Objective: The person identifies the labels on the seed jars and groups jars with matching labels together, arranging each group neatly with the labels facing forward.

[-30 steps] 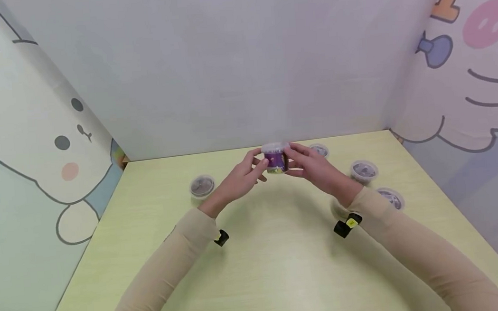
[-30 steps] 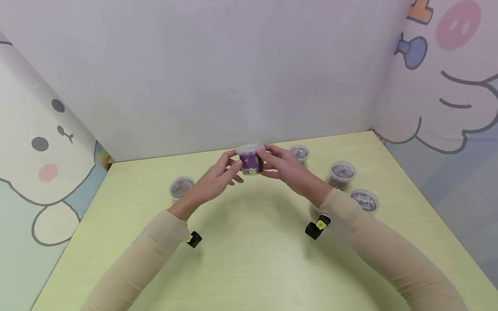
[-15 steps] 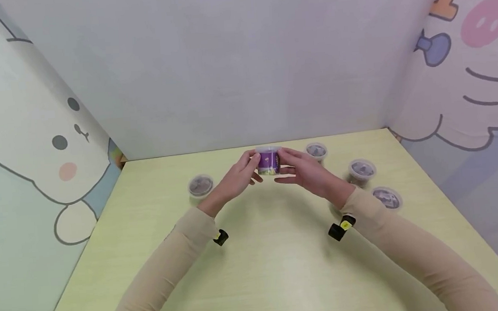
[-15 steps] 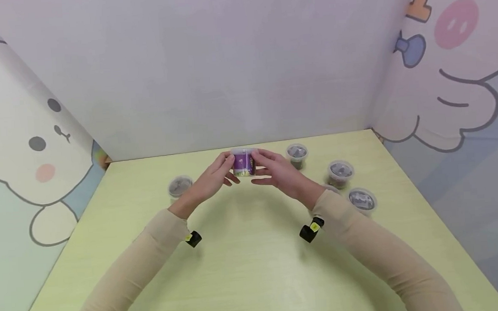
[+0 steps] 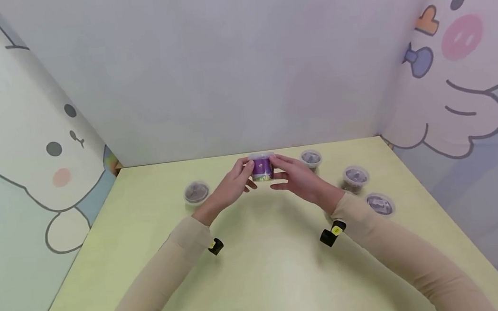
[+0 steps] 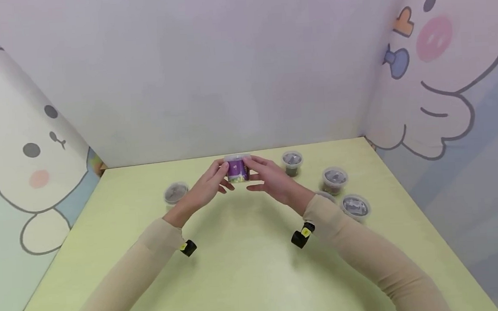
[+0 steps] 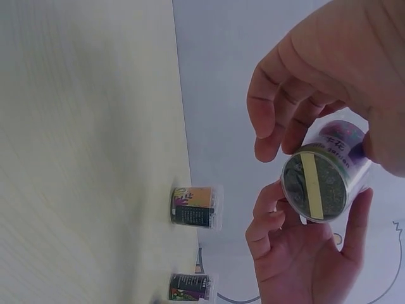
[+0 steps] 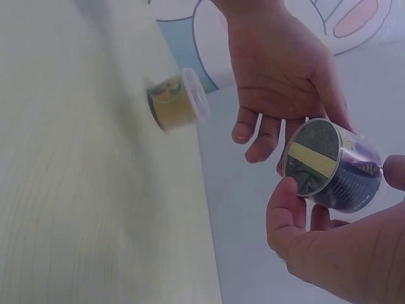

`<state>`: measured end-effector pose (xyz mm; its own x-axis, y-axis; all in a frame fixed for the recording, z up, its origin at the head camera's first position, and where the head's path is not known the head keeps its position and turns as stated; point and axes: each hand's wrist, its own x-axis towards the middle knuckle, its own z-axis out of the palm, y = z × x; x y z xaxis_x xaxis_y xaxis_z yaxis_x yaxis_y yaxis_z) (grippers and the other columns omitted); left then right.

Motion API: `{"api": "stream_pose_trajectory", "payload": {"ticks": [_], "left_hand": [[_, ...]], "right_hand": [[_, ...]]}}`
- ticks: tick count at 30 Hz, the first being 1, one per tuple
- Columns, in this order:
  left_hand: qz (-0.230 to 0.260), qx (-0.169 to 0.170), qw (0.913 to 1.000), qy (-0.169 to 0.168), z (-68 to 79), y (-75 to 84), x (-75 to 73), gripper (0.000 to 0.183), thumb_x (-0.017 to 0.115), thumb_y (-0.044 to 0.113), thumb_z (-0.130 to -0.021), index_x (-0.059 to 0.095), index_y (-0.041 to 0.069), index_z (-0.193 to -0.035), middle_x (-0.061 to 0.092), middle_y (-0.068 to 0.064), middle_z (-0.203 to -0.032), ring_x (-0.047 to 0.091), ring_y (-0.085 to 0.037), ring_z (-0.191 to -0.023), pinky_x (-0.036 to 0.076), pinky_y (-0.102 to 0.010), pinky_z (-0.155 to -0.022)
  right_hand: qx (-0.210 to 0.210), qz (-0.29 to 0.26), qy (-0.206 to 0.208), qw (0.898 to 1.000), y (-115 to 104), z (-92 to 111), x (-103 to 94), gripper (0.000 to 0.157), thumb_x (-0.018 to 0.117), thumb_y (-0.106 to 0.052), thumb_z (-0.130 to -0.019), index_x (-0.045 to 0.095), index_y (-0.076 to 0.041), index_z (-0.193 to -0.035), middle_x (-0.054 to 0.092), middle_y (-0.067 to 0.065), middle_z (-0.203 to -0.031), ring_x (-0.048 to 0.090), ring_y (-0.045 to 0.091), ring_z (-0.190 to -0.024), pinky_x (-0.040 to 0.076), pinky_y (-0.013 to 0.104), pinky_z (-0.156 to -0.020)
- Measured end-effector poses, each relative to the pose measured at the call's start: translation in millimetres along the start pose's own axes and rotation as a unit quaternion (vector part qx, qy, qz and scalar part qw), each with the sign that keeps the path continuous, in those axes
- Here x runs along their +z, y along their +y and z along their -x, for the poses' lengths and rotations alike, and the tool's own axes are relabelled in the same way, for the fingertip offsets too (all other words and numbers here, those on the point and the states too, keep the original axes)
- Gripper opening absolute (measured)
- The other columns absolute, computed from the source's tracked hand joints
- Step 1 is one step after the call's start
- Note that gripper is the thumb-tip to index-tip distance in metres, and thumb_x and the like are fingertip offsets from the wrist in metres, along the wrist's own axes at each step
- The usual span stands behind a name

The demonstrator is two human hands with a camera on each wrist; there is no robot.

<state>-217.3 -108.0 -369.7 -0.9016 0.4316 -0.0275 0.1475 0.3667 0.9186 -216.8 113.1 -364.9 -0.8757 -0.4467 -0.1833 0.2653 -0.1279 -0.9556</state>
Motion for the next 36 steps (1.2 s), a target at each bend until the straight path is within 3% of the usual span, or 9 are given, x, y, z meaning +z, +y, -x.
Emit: {"api": "stream_pose_trajectory", "payload": {"ticks": [3, 9, 27, 32, 36], "left_hand": [[-0.003, -0.006, 1.0, 0.0, 5.4, -3.1, -2.8, 0.061, 0.032, 0.055, -0.108, 0.033, 0.012, -0.151, 0.062, -0.014, -0.119, 0.065, -0.039, -0.103, 0.051, -0.051, -0.09], [0.003, 0.002, 1.0, 0.004, 2.4, -1.8, -3.7, 0.059, 0.034, 0.055, -0.108, 0.033, 0.014, -0.15, 0.062, -0.012, -0.117, 0.065, -0.036, -0.102, 0.052, -0.047, -0.088], [-0.01, 0.012, 0.9997, 0.017, -0.7, -3.6, -4.4, 0.059, 0.04, 0.055, -0.107, 0.035, 0.013, -0.149, 0.057, -0.012, -0.117, 0.06, -0.034, -0.104, 0.051, -0.053, -0.088], [0.003, 0.017, 0.9996, 0.021, -2.2, -1.5, -2.1, 0.061, 0.039, 0.055, -0.107, 0.037, 0.012, -0.151, 0.056, -0.012, -0.123, 0.056, -0.027, -0.106, 0.052, -0.055, -0.089], [0.012, 0.01, 0.9992, 0.037, -0.9, -2.4, -1.8, 0.064, 0.033, 0.056, -0.108, 0.037, 0.012, -0.153, 0.057, -0.011, -0.124, 0.054, -0.026, -0.108, 0.051, -0.056, -0.09]], "right_hand": [[-0.001, -0.007, 0.01, 1.0, 6.5, -2.5, 4.8, 0.065, 0.052, -0.045, -0.106, 0.031, -0.008, -0.156, 0.045, 0.017, -0.145, 0.052, 0.03, -0.121, 0.041, 0.055, -0.108], [-0.015, -0.003, 0.041, 0.999, 6.9, -3.8, 7.3, 0.068, 0.054, -0.046, -0.104, 0.027, -0.008, -0.153, 0.039, 0.016, -0.146, 0.049, 0.032, -0.123, 0.045, 0.05, -0.102], [-0.017, -0.017, 0.009, 1.0, 8.9, -7.8, 6.1, 0.066, 0.052, -0.046, -0.105, 0.036, -0.004, -0.154, 0.05, 0.015, -0.139, 0.059, 0.024, -0.11, 0.051, 0.039, -0.094], [-0.024, -0.014, 0.024, 0.999, 8.7, -7.6, 5.6, 0.062, 0.052, -0.042, -0.106, 0.04, -0.002, -0.152, 0.053, 0.017, -0.138, 0.065, 0.022, -0.105, 0.053, 0.038, -0.093], [-0.032, -0.013, 0.035, 0.999, 10.1, -6.9, 5.9, 0.058, 0.047, -0.039, -0.108, 0.037, -0.002, -0.151, 0.05, 0.017, -0.139, 0.061, 0.021, -0.105, 0.052, 0.038, -0.094]]}}
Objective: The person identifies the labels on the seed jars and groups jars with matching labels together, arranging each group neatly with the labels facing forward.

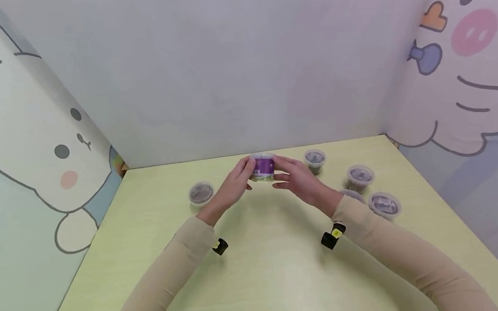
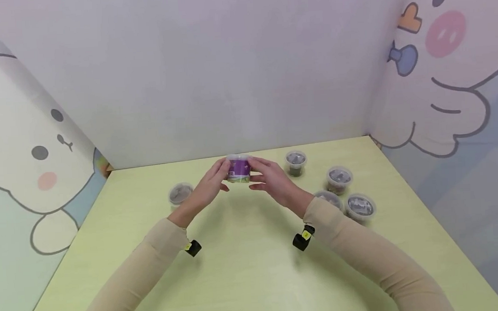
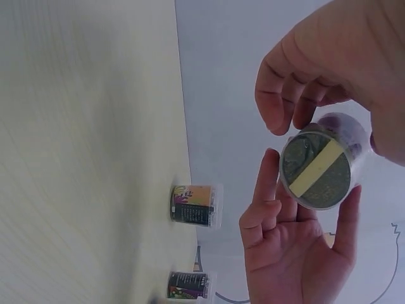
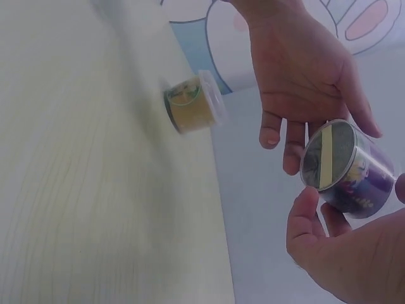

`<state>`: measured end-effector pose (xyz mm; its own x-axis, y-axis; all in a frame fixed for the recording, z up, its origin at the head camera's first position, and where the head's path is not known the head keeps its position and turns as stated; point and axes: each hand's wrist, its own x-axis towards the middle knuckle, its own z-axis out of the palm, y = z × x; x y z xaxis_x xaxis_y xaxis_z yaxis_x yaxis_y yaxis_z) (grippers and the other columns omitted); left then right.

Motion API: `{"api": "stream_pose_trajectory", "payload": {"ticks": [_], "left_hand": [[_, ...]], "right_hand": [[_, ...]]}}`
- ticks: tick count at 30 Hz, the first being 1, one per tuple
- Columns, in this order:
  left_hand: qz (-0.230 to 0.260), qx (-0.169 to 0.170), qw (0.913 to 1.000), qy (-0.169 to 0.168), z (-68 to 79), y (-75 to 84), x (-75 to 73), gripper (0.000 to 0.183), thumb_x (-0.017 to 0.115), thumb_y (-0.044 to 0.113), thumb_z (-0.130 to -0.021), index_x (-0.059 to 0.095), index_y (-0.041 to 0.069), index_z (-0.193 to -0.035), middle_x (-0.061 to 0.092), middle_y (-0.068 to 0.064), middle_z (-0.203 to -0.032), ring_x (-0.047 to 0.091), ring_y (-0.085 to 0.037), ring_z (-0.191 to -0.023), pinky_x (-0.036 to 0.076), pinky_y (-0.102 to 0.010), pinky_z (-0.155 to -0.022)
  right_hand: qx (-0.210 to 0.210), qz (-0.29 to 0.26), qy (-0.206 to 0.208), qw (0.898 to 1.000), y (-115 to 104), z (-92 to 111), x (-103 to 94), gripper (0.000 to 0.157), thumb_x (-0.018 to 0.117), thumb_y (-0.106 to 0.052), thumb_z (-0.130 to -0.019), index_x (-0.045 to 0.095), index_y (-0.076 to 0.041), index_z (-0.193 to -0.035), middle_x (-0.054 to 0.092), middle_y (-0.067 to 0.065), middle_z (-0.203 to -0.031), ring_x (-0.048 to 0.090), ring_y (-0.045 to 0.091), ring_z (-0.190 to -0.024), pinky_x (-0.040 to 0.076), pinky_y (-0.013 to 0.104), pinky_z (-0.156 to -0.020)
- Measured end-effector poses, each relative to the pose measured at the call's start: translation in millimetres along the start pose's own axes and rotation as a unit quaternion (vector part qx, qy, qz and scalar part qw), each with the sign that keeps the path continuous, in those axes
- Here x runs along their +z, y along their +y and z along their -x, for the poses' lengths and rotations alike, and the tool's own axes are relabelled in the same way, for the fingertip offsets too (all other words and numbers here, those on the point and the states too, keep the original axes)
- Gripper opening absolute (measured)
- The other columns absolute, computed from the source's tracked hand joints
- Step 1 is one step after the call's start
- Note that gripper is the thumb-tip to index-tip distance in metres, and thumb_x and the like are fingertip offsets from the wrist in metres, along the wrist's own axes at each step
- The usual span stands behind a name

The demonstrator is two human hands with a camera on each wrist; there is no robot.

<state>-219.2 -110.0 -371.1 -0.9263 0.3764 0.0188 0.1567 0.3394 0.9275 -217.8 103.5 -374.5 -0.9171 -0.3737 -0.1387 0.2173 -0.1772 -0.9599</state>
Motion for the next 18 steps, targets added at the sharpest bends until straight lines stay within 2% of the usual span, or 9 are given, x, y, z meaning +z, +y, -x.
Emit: {"api": "stream_pose_trajectory", "payload": {"ticks": [5, 10, 14, 18], "left_hand": [[-0.003, 0.01, 0.9997, 0.021, -1.1, -0.9, 0.5, 0.057, 0.033, 0.051, -0.109, 0.041, 0.012, -0.151, 0.059, -0.011, -0.119, 0.056, -0.027, -0.103, 0.052, -0.052, -0.085], [0.011, 0.02, 0.9991, 0.037, -1.8, -1.9, 1.0, 0.054, 0.039, 0.048, -0.109, 0.043, 0.013, -0.15, 0.057, -0.011, -0.119, 0.056, -0.023, -0.101, 0.053, -0.047, -0.082], [0.015, 0.026, 0.9989, 0.037, -0.8, -2.0, 1.0, 0.055, 0.044, 0.046, -0.108, 0.041, 0.012, -0.151, 0.054, -0.011, -0.123, 0.057, -0.023, -0.097, 0.054, -0.042, -0.08], [0.016, 0.029, 0.999, 0.028, -0.3, 1.2, -0.6, 0.057, 0.048, 0.042, -0.108, 0.039, 0.008, -0.152, 0.052, -0.012, -0.128, 0.059, -0.025, -0.097, 0.054, -0.047, -0.083]], "right_hand": [[-0.017, 0.005, 0.002, 1.0, 1.9, -0.6, 0.3, 0.058, 0.042, -0.042, -0.11, 0.033, -0.003, -0.15, 0.048, 0.02, -0.143, 0.056, 0.027, -0.117, 0.05, 0.041, -0.099], [-0.017, 0.0, -0.031, 0.999, 3.1, -0.4, 1.9, 0.061, 0.041, -0.046, -0.109, 0.037, -0.003, -0.151, 0.046, 0.02, -0.146, 0.051, 0.034, -0.129, 0.044, 0.046, -0.108], [-0.01, 0.003, -0.039, 0.999, 3.8, 1.0, 2.6, 0.062, 0.046, -0.046, -0.108, 0.04, -0.002, -0.151, 0.047, 0.019, -0.145, 0.051, 0.033, -0.129, 0.044, 0.047, -0.108], [-0.018, 0.01, -0.028, 0.999, 2.9, -0.1, 1.8, 0.06, 0.049, -0.045, -0.107, 0.044, -0.002, -0.148, 0.05, 0.019, -0.141, 0.053, 0.032, -0.127, 0.045, 0.046, -0.108]]}}
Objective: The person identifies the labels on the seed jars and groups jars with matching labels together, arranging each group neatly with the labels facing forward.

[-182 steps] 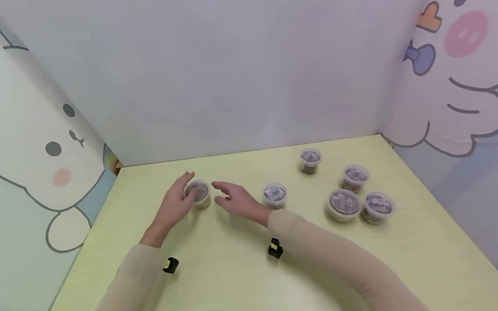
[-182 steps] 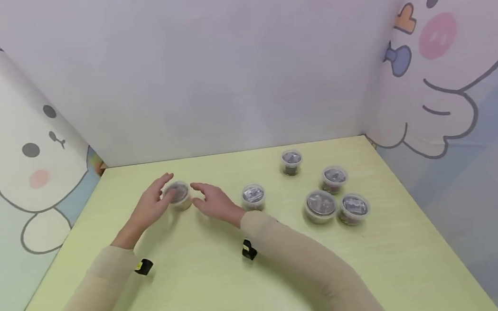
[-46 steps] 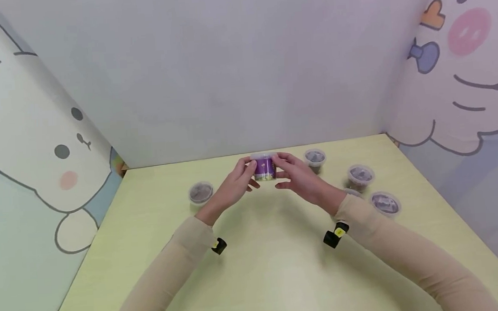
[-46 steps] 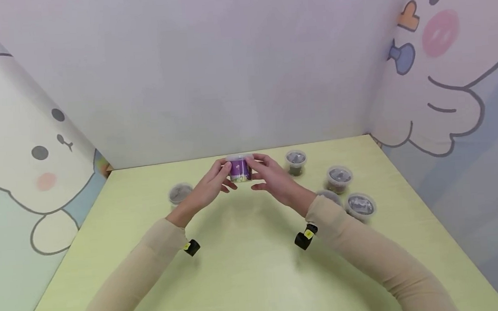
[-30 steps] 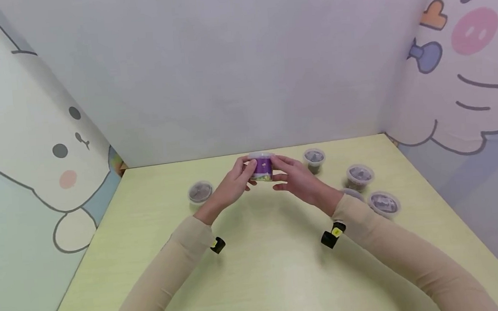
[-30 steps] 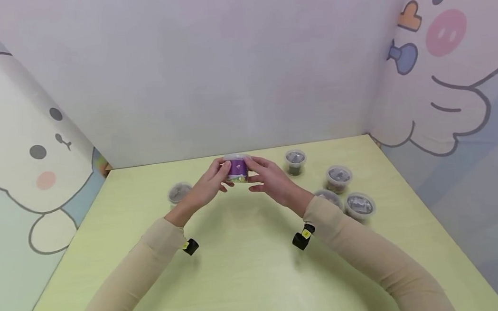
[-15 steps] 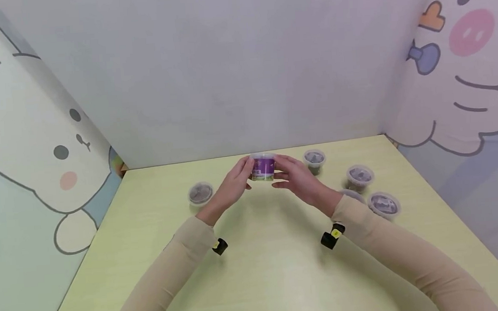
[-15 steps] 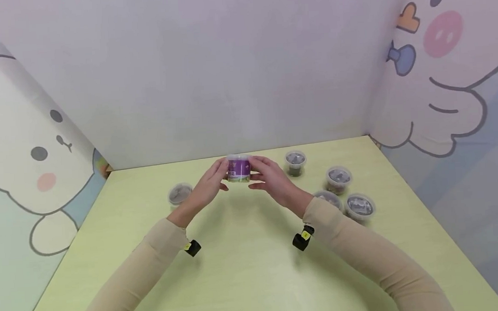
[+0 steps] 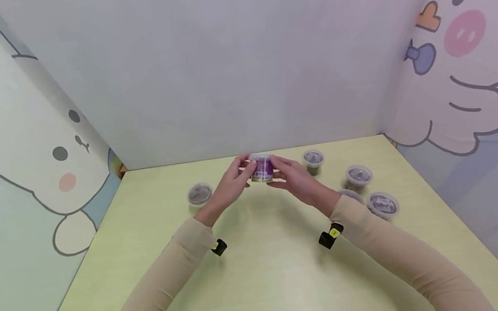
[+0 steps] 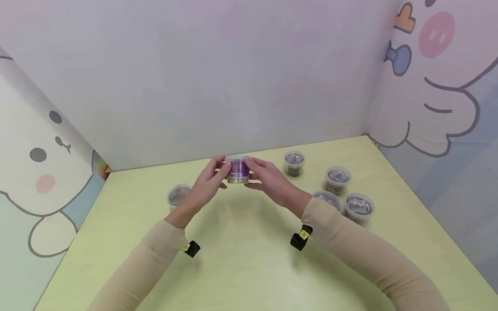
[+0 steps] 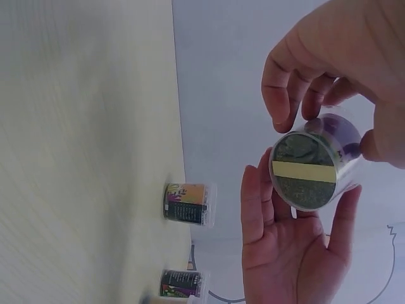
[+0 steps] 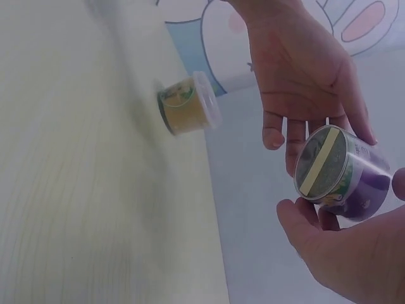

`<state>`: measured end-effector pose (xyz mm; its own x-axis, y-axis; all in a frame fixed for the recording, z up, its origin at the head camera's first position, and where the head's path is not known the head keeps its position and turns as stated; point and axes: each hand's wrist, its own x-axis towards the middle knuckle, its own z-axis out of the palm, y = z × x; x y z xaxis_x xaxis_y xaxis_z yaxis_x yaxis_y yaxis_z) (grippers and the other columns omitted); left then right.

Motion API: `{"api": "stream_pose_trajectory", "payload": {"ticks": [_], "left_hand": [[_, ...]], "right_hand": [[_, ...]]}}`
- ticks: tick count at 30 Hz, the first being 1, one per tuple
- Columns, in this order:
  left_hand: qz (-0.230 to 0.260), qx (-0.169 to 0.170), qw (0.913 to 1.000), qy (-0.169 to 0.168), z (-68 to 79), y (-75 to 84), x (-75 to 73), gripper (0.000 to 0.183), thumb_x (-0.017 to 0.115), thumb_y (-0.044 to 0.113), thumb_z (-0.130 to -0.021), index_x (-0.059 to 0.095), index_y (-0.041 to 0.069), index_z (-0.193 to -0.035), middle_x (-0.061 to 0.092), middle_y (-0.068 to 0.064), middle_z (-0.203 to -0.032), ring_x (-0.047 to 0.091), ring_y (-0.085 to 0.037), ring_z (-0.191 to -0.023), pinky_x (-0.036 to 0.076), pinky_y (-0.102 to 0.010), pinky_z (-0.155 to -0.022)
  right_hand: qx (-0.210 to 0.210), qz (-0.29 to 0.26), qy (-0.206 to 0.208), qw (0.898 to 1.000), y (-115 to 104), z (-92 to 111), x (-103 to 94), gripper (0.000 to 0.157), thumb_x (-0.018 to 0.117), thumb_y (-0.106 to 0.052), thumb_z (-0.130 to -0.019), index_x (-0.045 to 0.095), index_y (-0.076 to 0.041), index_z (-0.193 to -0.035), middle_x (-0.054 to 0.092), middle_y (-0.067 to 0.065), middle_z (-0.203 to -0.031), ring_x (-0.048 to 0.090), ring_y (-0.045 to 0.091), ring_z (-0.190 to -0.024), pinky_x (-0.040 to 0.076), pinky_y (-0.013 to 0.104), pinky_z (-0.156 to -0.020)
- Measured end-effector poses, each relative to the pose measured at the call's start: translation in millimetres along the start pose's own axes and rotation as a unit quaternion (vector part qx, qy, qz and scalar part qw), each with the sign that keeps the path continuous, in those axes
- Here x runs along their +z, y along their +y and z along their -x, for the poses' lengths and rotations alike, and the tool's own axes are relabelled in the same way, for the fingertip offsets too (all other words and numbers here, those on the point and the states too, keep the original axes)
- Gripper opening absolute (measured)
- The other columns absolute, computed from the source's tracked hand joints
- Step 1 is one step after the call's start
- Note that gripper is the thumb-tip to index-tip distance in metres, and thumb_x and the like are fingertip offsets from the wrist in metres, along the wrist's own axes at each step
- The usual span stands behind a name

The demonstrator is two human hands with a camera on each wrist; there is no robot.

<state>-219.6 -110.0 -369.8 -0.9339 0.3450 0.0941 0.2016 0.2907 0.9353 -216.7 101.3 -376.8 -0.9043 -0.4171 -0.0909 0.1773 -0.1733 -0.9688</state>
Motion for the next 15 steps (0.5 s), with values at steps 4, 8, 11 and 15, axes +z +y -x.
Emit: {"api": "stream_pose_trajectory", "payload": {"ticks": [4, 8, 11, 15], "left_hand": [[-0.004, -0.005, 0.9999, -0.008, -0.7, 0.1, -1.6, 0.057, 0.05, 0.041, -0.107, 0.041, 0.006, -0.151, 0.053, -0.012, -0.129, 0.06, -0.025, -0.1, 0.054, -0.046, -0.084], [-0.002, -0.011, 0.9999, -0.01, -0.9, -0.8, -2.6, 0.055, 0.048, 0.041, -0.108, 0.042, 0.007, -0.15, 0.053, -0.011, -0.128, 0.06, -0.025, -0.1, 0.054, -0.047, -0.085], [0.003, -0.01, 0.9999, -0.01, -0.3, -1.4, -3.1, 0.053, 0.048, 0.04, -0.108, 0.043, 0.007, -0.15, 0.052, -0.011, -0.126, 0.059, -0.026, -0.099, 0.054, -0.049, -0.085], [0.008, -0.007, 0.9999, -0.01, 0.6, -0.9, -3.5, 0.052, 0.049, 0.039, -0.108, 0.043, 0.007, -0.149, 0.052, -0.011, -0.126, 0.059, -0.026, -0.097, 0.053, -0.052, -0.086]], "right_hand": [[0.0, -0.007, 0.005, 1.0, -0.2, -0.7, -0.3, 0.057, 0.047, -0.043, -0.108, 0.043, -0.001, -0.148, 0.05, 0.019, -0.141, 0.053, 0.032, -0.128, 0.043, 0.047, -0.109], [0.007, -0.015, 0.005, 1.0, -0.4, -1.2, 0.8, 0.056, 0.043, -0.04, -0.11, 0.04, 0.0, -0.149, 0.048, 0.021, -0.142, 0.052, 0.033, -0.129, 0.041, 0.049, -0.11], [0.013, -0.014, 0.0, 1.0, -0.4, -1.6, 1.1, 0.057, 0.043, -0.04, -0.11, 0.038, 0.0, -0.15, 0.047, 0.021, -0.143, 0.051, 0.034, -0.131, 0.041, 0.049, -0.11], [0.021, -0.002, -0.011, 1.0, -0.9, -2.6, 0.5, 0.063, 0.047, -0.044, -0.108, 0.034, -0.002, -0.153, 0.046, 0.021, -0.145, 0.048, 0.035, -0.134, 0.041, 0.05, -0.11]]}}
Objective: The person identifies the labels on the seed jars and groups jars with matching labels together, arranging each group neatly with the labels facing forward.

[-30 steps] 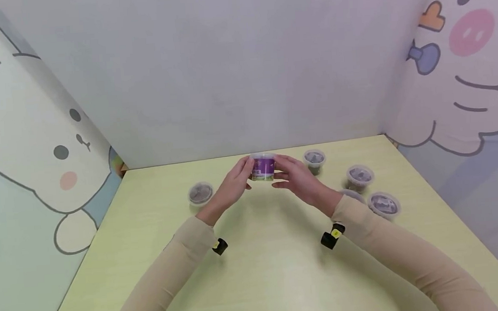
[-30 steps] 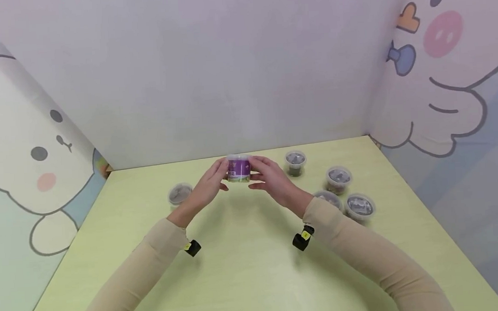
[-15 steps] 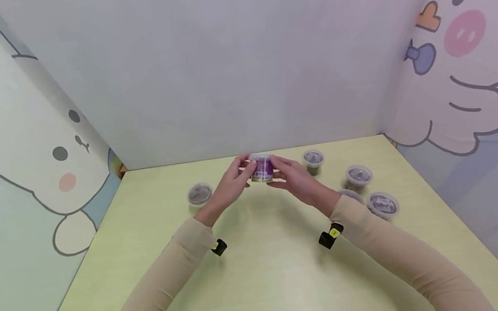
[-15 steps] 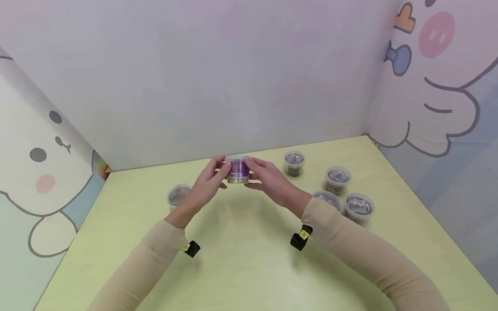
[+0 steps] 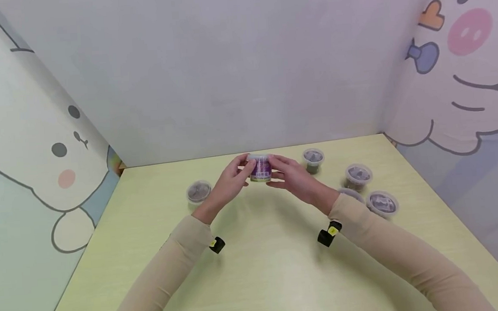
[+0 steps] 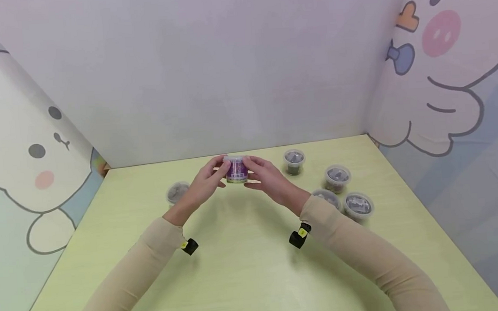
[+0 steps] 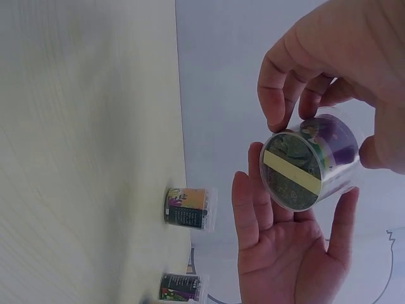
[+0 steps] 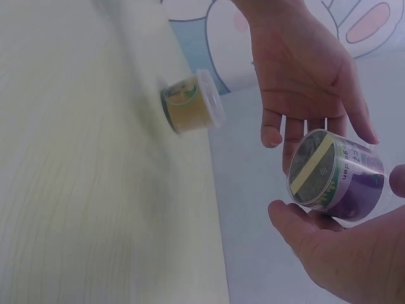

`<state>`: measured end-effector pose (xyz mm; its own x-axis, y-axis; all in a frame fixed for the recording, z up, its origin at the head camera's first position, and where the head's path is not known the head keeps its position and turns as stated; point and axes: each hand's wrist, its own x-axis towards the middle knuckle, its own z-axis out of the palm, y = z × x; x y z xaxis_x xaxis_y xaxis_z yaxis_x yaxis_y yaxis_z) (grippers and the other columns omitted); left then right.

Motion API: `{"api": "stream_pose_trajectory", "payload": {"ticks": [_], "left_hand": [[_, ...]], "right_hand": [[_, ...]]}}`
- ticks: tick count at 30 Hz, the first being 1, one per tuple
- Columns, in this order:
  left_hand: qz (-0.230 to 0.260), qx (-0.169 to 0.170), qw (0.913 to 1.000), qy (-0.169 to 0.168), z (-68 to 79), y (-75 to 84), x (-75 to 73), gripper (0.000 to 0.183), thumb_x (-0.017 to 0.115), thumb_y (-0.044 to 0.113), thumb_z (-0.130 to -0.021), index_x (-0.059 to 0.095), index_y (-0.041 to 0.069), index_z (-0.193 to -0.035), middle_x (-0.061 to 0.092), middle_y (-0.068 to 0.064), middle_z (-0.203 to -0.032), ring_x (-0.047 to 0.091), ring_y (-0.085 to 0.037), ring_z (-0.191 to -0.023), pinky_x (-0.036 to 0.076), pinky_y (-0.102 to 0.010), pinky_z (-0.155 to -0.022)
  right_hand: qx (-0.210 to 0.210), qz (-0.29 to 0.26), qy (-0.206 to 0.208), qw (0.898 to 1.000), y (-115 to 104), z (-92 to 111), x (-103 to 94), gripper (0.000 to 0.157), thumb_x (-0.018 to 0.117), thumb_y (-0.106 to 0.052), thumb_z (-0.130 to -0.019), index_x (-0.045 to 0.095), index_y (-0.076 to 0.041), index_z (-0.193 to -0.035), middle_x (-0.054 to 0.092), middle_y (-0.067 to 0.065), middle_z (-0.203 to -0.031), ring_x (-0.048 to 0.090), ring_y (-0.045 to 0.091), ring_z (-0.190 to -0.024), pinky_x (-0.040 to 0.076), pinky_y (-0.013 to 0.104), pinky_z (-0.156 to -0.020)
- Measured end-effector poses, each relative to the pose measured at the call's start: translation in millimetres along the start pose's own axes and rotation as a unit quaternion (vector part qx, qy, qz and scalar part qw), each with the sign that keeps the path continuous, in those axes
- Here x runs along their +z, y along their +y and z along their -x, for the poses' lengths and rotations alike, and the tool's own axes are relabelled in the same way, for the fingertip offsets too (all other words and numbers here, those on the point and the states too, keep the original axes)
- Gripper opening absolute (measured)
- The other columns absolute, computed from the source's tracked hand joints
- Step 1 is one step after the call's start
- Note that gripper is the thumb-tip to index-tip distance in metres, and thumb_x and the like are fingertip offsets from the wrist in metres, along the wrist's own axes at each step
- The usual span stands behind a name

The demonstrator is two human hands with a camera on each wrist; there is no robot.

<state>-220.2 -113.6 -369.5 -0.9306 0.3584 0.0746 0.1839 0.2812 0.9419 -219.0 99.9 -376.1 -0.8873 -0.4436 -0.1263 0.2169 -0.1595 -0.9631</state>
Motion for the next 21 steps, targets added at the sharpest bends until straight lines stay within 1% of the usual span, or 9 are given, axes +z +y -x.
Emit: {"api": "stream_pose_trajectory", "payload": {"ticks": [1, 3, 5, 10, 13, 14, 17, 21], "left_hand": [[-0.002, 0.0, 1.0, 0.0, 0.3, 0.4, -0.2, 0.052, 0.049, 0.039, -0.108, 0.043, 0.007, -0.149, 0.052, -0.011, -0.127, 0.059, -0.025, -0.097, 0.053, -0.05, -0.085], [-0.001, -0.001, 1.0, 0.0, 0.2, 0.8, -0.4, 0.053, 0.048, 0.039, -0.108, 0.043, 0.006, -0.149, 0.052, -0.012, -0.127, 0.059, -0.026, -0.097, 0.053, -0.05, -0.085], [-0.002, -0.002, 1.0, 0.0, 0.4, 0.7, -0.7, 0.054, 0.048, 0.039, -0.108, 0.042, 0.006, -0.15, 0.052, -0.013, -0.127, 0.059, -0.026, -0.097, 0.053, -0.047, -0.084], [-0.008, -0.005, 1.0, 0.002, 1.3, -0.5, -2.0, 0.055, 0.048, 0.041, -0.108, 0.042, 0.006, -0.15, 0.052, -0.013, -0.128, 0.059, -0.026, -0.098, 0.053, -0.051, -0.087], [-0.019, -0.009, 0.9998, -0.001, 0.0, -1.4, -5.5, 0.055, 0.048, 0.041, -0.108, 0.042, 0.006, -0.15, 0.053, -0.012, -0.128, 0.06, -0.026, -0.099, 0.054, -0.048, -0.086], [-0.024, -0.012, 0.9996, -0.003, -1.2, -1.7, -7.6, 0.055, 0.047, 0.042, -0.108, 0.043, 0.006, -0.15, 0.053, -0.012, -0.128, 0.06, -0.026, -0.1, 0.054, -0.046, -0.085], [-0.032, -0.027, 0.999, -0.014, -7.2, -1.4, -18.2, 0.057, 0.048, 0.043, -0.108, 0.043, 0.006, -0.151, 0.054, -0.012, -0.13, 0.06, -0.027, -0.106, 0.055, -0.045, -0.087], [-0.037, -0.063, 0.9962, -0.048, -18.0, 1.6, -40.6, 0.063, 0.049, 0.045, -0.107, 0.04, 0.004, -0.154, 0.057, -0.014, -0.135, 0.059, -0.03, -0.118, 0.052, -0.049, -0.096]], "right_hand": [[0.002, 0.003, -0.001, 1.0, -0.4, -0.3, 0.0, 0.064, 0.048, -0.044, -0.107, 0.033, -0.003, -0.154, 0.046, 0.02, -0.145, 0.048, 0.035, -0.134, 0.041, 0.05, -0.11], [0.006, 0.007, -0.002, 1.0, -1.0, -1.1, 0.2, 0.066, 0.05, -0.045, -0.106, 0.032, -0.003, -0.155, 0.046, 0.02, -0.145, 0.048, 0.035, -0.134, 0.041, 0.05, -0.11], [0.008, 0.008, -0.002, 1.0, -1.3, -1.7, 0.6, 0.067, 0.05, -0.046, -0.106, 0.032, -0.003, -0.155, 0.046, 0.02, -0.145, 0.049, 0.035, -0.134, 0.042, 0.049, -0.11], [0.012, 0.016, 0.001, 1.0, -1.5, -3.5, 1.5, 0.067, 0.051, -0.046, -0.106, 0.033, -0.004, -0.155, 0.048, 0.019, -0.144, 0.05, 0.035, -0.133, 0.043, 0.05, -0.108], [0.009, 0.025, 0.01, 1.0, -1.8, -6.1, 2.9, 0.066, 0.051, -0.046, -0.106, 0.035, -0.004, -0.154, 0.049, 0.018, -0.142, 0.049, 0.035, -0.131, 0.043, 0.051, -0.108], [0.006, 0.024, 0.016, 1.0, -1.8, -7.6, 3.9, 0.065, 0.051, -0.045, -0.106, 0.036, -0.004, -0.153, 0.049, 0.018, -0.141, 0.049, 0.035, -0.13, 0.042, 0.051, -0.109], [-0.009, 0.016, 0.032, 0.999, -0.8, -16.1, 8.3, 0.065, 0.052, -0.043, -0.106, 0.037, -0.002, -0.153, 0.05, 0.019, -0.141, 0.05, 0.035, -0.128, 0.039, 0.053, -0.111], [-0.021, 0.001, 0.06, 0.998, 2.4, -33.3, 16.7, 0.064, 0.053, -0.038, -0.106, 0.035, 0.001, -0.154, 0.05, 0.019, -0.142, 0.053, 0.035, -0.126, 0.038, 0.051, -0.112]]}}
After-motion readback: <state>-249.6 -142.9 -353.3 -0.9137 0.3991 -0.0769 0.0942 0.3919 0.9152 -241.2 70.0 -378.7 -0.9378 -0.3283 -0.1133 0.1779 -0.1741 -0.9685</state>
